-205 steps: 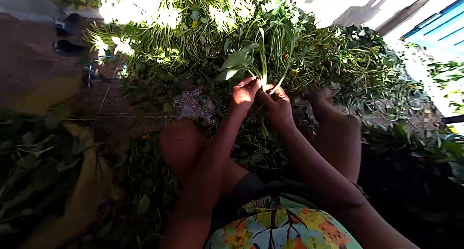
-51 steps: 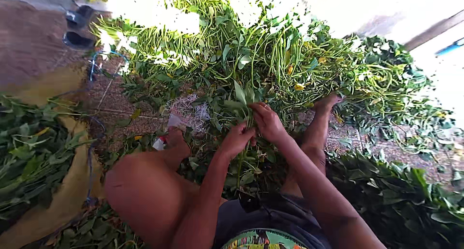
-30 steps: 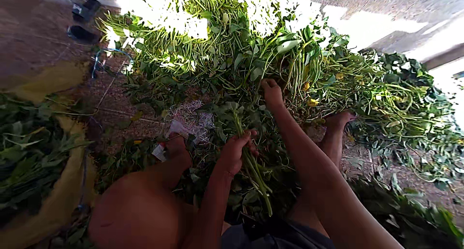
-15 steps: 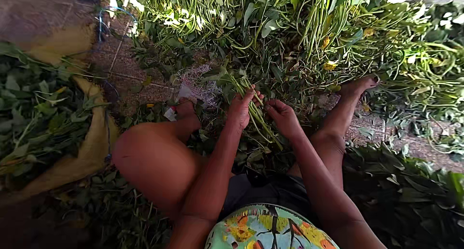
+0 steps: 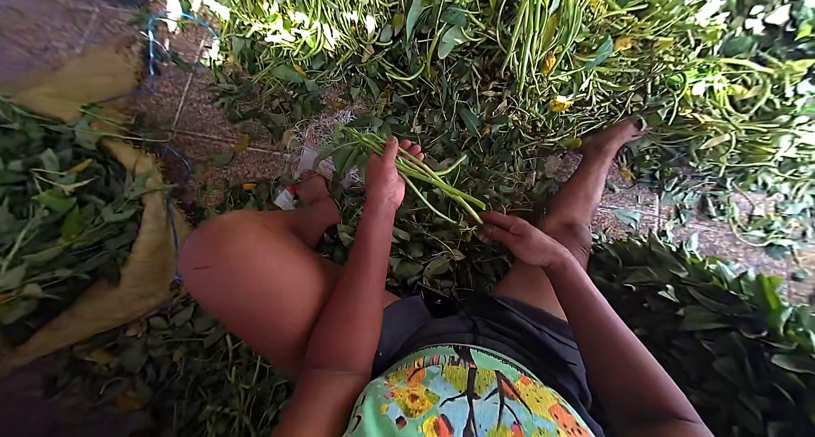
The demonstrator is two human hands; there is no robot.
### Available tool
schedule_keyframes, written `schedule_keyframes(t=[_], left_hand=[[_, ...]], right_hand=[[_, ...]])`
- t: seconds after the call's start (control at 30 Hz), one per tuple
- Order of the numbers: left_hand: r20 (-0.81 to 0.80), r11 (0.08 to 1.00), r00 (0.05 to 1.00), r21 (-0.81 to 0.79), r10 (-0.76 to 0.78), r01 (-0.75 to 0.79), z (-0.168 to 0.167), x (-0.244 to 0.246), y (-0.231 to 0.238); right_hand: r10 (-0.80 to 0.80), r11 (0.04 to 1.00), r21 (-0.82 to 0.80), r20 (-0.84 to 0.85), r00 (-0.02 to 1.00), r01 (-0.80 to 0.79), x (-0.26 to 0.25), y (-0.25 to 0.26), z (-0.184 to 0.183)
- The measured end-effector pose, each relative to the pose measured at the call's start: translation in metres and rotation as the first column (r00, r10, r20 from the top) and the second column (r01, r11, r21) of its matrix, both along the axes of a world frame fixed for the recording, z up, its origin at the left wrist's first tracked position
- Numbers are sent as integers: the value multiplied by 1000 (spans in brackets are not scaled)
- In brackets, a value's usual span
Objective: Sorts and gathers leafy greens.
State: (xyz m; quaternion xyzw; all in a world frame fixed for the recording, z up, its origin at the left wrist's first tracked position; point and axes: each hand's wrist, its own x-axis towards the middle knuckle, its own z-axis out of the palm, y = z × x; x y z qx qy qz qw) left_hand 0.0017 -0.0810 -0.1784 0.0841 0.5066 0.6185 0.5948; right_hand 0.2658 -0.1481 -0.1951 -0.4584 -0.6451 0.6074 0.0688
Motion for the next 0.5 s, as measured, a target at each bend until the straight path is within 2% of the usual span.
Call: schedule_keyframes(t=[0.07, 0.13, 0.17, 0.23, 0.27, 0.3, 0.33, 0.37, 0.4, 0.43, 0.47, 0.5], left_hand=[[2, 999, 1000, 36, 1, -1, 3, 1, 0], [-23, 995, 999, 95, -36, 38, 4, 3, -2], [-38, 990, 998, 125, -54, 58, 4, 5, -3], [-69, 989, 997, 145, -27, 37, 5, 12, -6], [-81, 989, 997, 150, 20, -8, 7, 16, -6], [-91, 984, 993, 166, 80, -65, 9, 17, -4], [-105, 971, 983, 200, 151, -127, 12, 15, -2], [-121, 949, 969, 257, 217, -181, 15, 9, 1], [-143, 918, 949, 328, 280, -221, 20, 3, 3], [-169, 886, 930, 398, 326, -238, 25, -3, 6], [-195, 864, 916, 443, 352, -238, 30, -7, 9], [-200, 860, 914, 455, 353, -233, 34, -10, 9]], right_hand=[[60, 997, -46, 24, 998, -59, -1, -3, 1], [36, 998, -61, 151, 988, -27, -9, 0, 3], [-37, 997, -62, 219, 975, 52, -15, 4, 1], [-300, 943, -68, 245, 922, 325, -21, 12, -9], [-488, 850, -118, 188, 852, 513, -23, 18, -16], [-689, 686, -205, 123, 714, 698, -26, 27, -22], [-844, 483, -299, 92, 529, 823, -25, 38, -29], [-933, 292, -365, 94, 347, 884, -19, 51, -41], [-973, 153, -397, 97, 207, 905, -7, 66, -54], [-986, 86, -403, 100, 137, 911, 11, 82, -70], [-985, 79, -384, 112, 131, 920, 31, 97, -88], [-973, 105, -334, 160, 166, 937, 53, 110, -108]])
